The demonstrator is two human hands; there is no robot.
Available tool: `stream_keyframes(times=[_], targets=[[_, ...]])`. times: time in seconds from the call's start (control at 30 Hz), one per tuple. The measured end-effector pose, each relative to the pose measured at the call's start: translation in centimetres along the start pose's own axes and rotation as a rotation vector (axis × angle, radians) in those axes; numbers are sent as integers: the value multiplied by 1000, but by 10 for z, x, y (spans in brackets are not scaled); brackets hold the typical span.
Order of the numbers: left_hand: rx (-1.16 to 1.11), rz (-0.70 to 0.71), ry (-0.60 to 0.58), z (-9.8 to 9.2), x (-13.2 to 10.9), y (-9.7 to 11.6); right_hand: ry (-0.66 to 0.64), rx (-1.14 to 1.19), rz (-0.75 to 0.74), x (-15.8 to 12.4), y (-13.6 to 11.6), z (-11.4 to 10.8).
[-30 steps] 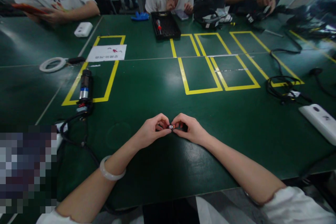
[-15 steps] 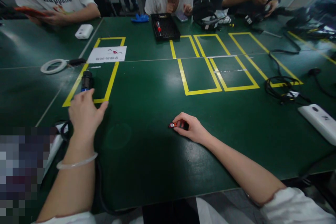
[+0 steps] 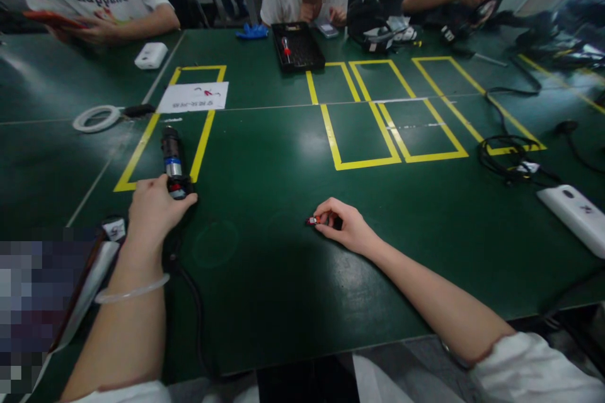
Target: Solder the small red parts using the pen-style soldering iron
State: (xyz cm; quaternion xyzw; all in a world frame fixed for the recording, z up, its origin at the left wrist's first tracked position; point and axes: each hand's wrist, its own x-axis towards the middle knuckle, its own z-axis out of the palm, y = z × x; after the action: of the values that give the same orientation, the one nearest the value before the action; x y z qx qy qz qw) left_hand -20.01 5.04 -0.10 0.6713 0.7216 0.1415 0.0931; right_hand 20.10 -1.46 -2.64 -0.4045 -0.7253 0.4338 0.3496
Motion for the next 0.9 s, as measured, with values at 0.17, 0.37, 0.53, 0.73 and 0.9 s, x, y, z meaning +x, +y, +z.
stream_keyframes(times=[0.17,0.37,0.53,0.73,0.9], targets=[[230,-35,21,20,-19,65,26,-39,-26,0,3,1],[219,180,-50,40,-50,140,69,-122,-26,0,7,-2],[113,327,-81,54,-75,178,134,-150,0,0,9,-4],[58,364,-126,61,-90,195,133,-188,-16,-1,11,-5],[60,381,-108,63,-91,195,107,-252,-32,1,10,-2]])
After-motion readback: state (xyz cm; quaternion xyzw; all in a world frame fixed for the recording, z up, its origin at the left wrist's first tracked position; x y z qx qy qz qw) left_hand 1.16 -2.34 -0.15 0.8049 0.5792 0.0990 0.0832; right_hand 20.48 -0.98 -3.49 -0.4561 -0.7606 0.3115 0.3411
